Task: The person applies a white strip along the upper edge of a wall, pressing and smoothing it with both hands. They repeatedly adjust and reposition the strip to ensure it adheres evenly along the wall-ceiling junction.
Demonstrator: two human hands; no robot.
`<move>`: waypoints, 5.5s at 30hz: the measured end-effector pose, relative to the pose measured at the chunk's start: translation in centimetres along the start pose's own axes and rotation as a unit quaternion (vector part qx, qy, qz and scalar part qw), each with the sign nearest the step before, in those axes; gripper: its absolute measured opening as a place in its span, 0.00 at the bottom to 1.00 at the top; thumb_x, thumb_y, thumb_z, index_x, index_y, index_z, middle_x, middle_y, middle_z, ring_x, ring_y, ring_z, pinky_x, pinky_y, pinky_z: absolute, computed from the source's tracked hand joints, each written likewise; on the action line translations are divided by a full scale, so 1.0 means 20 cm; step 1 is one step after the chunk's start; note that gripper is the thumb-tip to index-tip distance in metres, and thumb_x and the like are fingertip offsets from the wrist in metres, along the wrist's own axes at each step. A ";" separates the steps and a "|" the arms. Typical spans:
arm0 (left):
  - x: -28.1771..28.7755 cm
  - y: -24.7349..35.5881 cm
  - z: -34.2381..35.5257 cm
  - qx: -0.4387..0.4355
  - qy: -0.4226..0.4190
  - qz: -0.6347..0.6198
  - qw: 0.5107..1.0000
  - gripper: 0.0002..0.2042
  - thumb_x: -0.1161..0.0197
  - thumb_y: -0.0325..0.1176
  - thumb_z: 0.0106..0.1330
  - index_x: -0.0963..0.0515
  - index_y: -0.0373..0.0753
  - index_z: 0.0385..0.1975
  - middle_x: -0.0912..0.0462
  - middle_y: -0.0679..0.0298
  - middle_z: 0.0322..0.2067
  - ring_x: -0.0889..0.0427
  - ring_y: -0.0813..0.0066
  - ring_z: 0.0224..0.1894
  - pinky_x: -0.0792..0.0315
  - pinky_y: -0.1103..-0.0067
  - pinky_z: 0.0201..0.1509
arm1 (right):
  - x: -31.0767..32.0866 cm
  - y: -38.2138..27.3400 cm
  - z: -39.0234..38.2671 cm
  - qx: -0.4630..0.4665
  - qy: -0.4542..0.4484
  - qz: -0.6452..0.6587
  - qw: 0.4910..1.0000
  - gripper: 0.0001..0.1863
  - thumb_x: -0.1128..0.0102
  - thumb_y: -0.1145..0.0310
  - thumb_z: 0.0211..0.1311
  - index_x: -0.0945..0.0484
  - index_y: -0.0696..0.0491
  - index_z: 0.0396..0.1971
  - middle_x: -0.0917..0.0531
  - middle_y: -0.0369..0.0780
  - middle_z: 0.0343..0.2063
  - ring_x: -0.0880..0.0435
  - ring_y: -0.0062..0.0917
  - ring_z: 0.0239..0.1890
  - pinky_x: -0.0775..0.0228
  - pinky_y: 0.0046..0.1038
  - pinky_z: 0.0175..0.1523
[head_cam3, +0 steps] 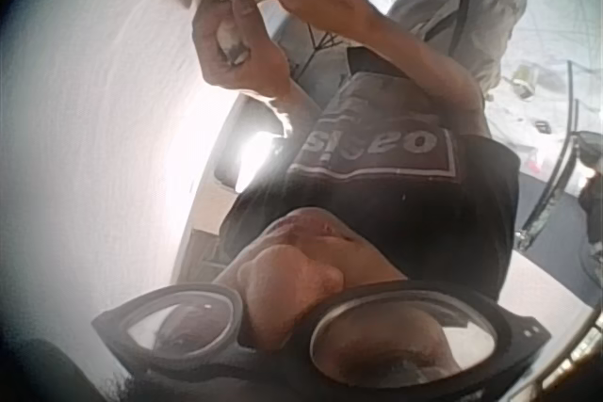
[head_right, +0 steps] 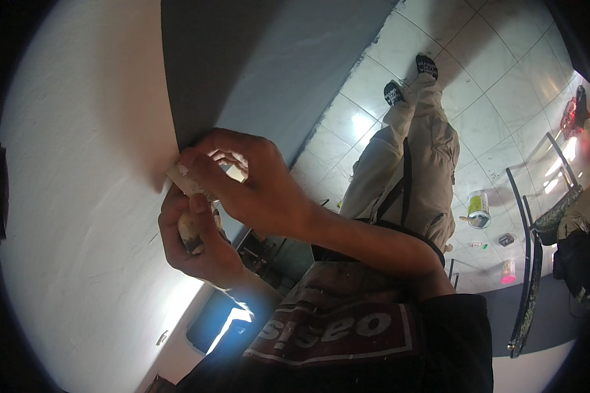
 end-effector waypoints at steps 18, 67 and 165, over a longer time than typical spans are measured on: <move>0.01 -0.02 0.01 -0.010 0.004 0.003 1.000 0.08 0.30 0.30 0.68 0.22 0.33 0.36 0.14 0.49 0.44 0.14 0.67 0.44 0.22 0.74 0.45 | 0.04 0.00 0.05 0.073 -0.042 -0.043 0.996 0.16 0.54 0.73 0.77 0.15 0.61 0.46 0.12 0.43 0.42 0.14 0.29 0.51 0.25 0.34 0.62; 0.09 -0.02 -0.12 -0.065 -0.055 -0.001 0.996 0.09 0.32 0.34 0.73 0.18 0.36 0.34 0.24 0.72 0.17 0.29 0.88 0.20 0.38 0.82 0.23 | 0.05 0.13 -0.06 0.057 -0.001 -0.185 0.981 0.12 0.30 0.69 0.68 0.14 0.59 0.46 0.09 0.42 0.36 0.12 0.22 0.35 0.20 0.25 0.42; 0.32 -0.29 -0.38 -0.021 -0.143 0.012 0.989 0.09 0.39 0.33 0.77 0.20 0.35 0.35 0.16 0.66 0.23 0.31 0.89 0.22 0.39 0.83 0.26 | -0.08 0.32 -0.11 -0.004 0.006 -0.120 0.993 0.13 0.35 0.65 0.75 0.10 0.60 0.39 0.09 0.41 0.30 0.11 0.20 0.28 0.15 0.25 0.37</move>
Point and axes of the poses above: each hand's wrist, its own z-axis towards the middle knuckle, its own x-axis out of the back of the hand, y = z × x, the point moved 7 cm from there along z, towards the middle knuckle
